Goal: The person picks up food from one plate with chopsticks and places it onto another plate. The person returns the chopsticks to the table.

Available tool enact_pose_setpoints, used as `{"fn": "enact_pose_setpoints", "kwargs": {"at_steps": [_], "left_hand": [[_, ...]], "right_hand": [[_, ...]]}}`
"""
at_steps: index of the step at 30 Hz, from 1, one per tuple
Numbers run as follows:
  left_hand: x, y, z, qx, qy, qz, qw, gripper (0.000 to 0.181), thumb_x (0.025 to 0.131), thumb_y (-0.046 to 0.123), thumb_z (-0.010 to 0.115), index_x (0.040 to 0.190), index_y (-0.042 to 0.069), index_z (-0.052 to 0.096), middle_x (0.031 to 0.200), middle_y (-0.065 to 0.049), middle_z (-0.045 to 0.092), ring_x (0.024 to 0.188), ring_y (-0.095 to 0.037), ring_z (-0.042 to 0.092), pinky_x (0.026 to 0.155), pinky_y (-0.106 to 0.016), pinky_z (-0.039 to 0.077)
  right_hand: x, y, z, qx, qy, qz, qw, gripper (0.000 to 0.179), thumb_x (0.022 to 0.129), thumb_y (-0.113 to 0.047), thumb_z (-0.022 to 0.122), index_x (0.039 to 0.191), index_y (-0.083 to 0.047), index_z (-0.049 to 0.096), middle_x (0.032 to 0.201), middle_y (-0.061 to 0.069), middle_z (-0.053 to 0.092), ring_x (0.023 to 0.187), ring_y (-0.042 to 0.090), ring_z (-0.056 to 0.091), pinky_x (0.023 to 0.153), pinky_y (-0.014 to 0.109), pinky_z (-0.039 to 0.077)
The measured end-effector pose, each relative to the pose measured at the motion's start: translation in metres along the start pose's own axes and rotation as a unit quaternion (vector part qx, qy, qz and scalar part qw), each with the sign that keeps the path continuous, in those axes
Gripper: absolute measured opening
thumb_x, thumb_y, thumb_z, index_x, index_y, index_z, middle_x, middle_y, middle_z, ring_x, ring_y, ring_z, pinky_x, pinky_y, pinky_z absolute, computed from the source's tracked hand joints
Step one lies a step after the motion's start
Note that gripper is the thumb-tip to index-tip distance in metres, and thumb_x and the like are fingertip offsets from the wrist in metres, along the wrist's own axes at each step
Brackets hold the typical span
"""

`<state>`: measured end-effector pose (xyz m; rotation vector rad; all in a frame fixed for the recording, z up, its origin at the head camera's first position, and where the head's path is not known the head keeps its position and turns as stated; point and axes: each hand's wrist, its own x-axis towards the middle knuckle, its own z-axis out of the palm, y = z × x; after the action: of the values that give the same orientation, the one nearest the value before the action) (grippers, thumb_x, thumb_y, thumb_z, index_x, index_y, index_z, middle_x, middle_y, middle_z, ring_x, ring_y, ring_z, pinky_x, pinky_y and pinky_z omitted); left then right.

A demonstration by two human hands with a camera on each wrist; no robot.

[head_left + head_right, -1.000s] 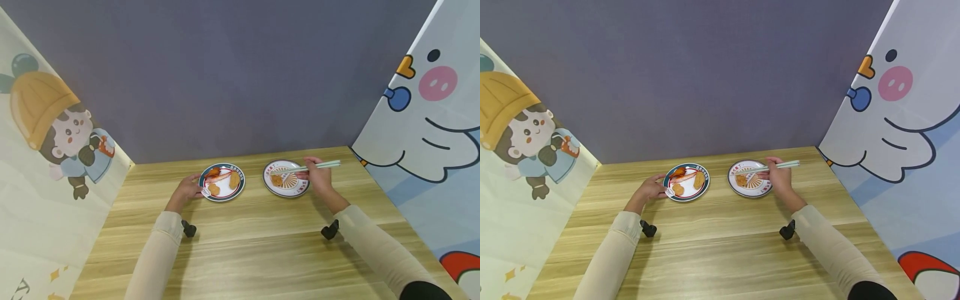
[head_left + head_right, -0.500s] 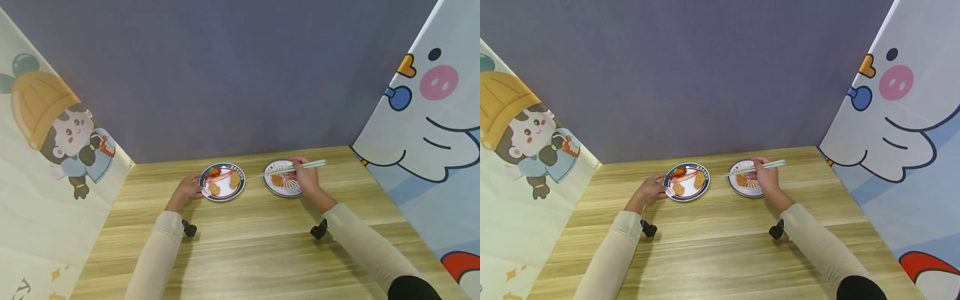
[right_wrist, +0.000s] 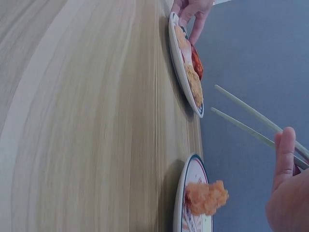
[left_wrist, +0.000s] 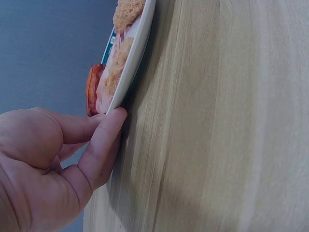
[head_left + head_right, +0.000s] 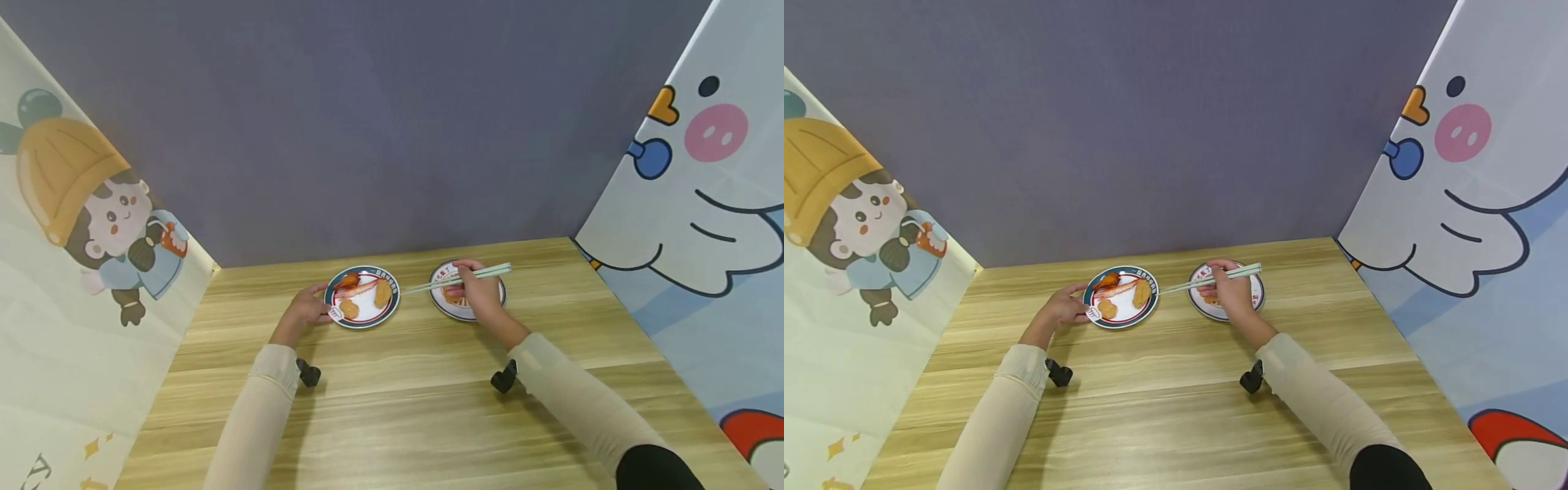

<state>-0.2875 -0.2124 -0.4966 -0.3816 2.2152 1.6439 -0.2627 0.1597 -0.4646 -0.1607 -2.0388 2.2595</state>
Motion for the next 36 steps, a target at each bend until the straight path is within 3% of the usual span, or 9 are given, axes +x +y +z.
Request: {"fn": "enact_pose_setpoints", "kwargs": {"at_steps": [6, 10, 19, 23, 27, 30, 33, 36], "left_hand": [[0.000, -0.001, -0.001, 0.015, -0.002, 0.004, 0.9999, 0.071, 0.094, -0.013, 0.056, 0.158, 0.010, 0.035, 0.135, -0.026, 0.056, 0.072, -0.015, 0.065, 0.065, -0.028, 0.065], [0.001, -0.001, -0.002, 0.025, 0.000, 0.002, 0.9997, 0.070, 0.094, -0.011, 0.056, 0.157, 0.011, 0.036, 0.134, -0.024, 0.056, 0.072, -0.014, 0.064, 0.065, -0.027, 0.065], [-0.002, 0.000, -0.002, 0.007, -0.003, 0.005, 1.0000, 0.071, 0.094, -0.014, 0.055, 0.158, 0.009, 0.035, 0.140, -0.028, 0.054, 0.072, -0.015, 0.065, 0.067, -0.028, 0.066], [-0.001, 0.000, -0.001, 0.003, -0.003, 0.006, 1.0000, 0.071, 0.094, -0.014, 0.055, 0.158, 0.009, 0.035, 0.139, -0.028, 0.053, 0.073, -0.015, 0.065, 0.069, -0.030, 0.066], [-0.003, 0.001, -0.001, 0.011, -0.002, 0.007, 0.9999, 0.070, 0.094, -0.013, 0.055, 0.158, 0.009, 0.035, 0.133, -0.027, 0.054, 0.074, -0.015, 0.064, 0.070, -0.029, 0.066], [-0.004, 0.002, -0.001, 0.016, -0.002, 0.003, 0.9999, 0.069, 0.095, -0.012, 0.054, 0.158, 0.009, 0.034, 0.131, -0.026, 0.054, 0.075, -0.014, 0.064, 0.070, -0.028, 0.066], [-0.003, 0.001, -0.001, 0.016, -0.003, 0.002, 0.9999, 0.069, 0.095, -0.012, 0.054, 0.158, 0.008, 0.034, 0.132, -0.027, 0.054, 0.075, -0.015, 0.064, 0.069, -0.028, 0.066], [-0.002, 0.000, -0.001, 0.015, -0.002, 0.001, 0.9999, 0.069, 0.095, -0.012, 0.055, 0.158, 0.009, 0.034, 0.132, -0.026, 0.054, 0.075, -0.015, 0.064, 0.068, -0.028, 0.066]], "right_hand": [[-0.002, 0.005, 0.014, -0.006, -0.021, 0.008, 0.9997, 0.029, 0.105, -0.014, 0.048, 0.122, 0.005, 0.063, 0.089, 0.018, 0.072, 0.059, 0.014, 0.073, 0.061, 0.034, 0.067], [-0.004, 0.009, 0.024, 0.013, -0.030, 0.006, 0.9994, 0.032, 0.105, -0.011, 0.048, 0.125, 0.010, 0.059, 0.086, 0.016, 0.068, 0.060, 0.016, 0.073, 0.058, 0.029, 0.065], [-0.007, 0.015, 0.048, 0.023, -0.032, -0.013, 0.9992, 0.028, 0.102, -0.008, 0.049, 0.120, 0.007, 0.064, 0.078, 0.009, 0.065, 0.058, 0.016, 0.072, 0.056, 0.026, 0.064], [-0.008, 0.017, 0.056, 0.033, -0.034, 0.001, 0.9989, 0.026, 0.103, -0.008, 0.050, 0.121, 0.006, 0.064, 0.079, 0.012, 0.066, 0.057, 0.017, 0.072, 0.056, 0.027, 0.065], [-0.011, 0.018, 0.064, 0.027, -0.034, 0.006, 0.9991, 0.026, 0.103, -0.008, 0.050, 0.120, 0.006, 0.064, 0.090, 0.022, 0.067, 0.057, 0.014, 0.072, 0.057, 0.026, 0.065], [-0.012, 0.020, 0.070, 0.027, -0.035, 0.002, 0.9990, 0.026, 0.102, -0.007, 0.049, 0.119, 0.006, 0.064, 0.090, 0.021, 0.066, 0.057, 0.014, 0.072, 0.057, 0.026, 0.065], [-0.013, 0.024, 0.075, 0.029, -0.039, -0.003, 0.9988, 0.026, 0.102, -0.007, 0.050, 0.118, 0.007, 0.064, 0.082, 0.012, 0.064, 0.058, 0.016, 0.072, 0.057, 0.027, 0.065], [-0.014, 0.028, 0.079, 0.030, -0.046, -0.003, 0.9985, 0.029, 0.102, -0.008, 0.049, 0.122, 0.009, 0.062, 0.084, 0.016, 0.065, 0.059, 0.016, 0.072, 0.057, 0.027, 0.065]]}}
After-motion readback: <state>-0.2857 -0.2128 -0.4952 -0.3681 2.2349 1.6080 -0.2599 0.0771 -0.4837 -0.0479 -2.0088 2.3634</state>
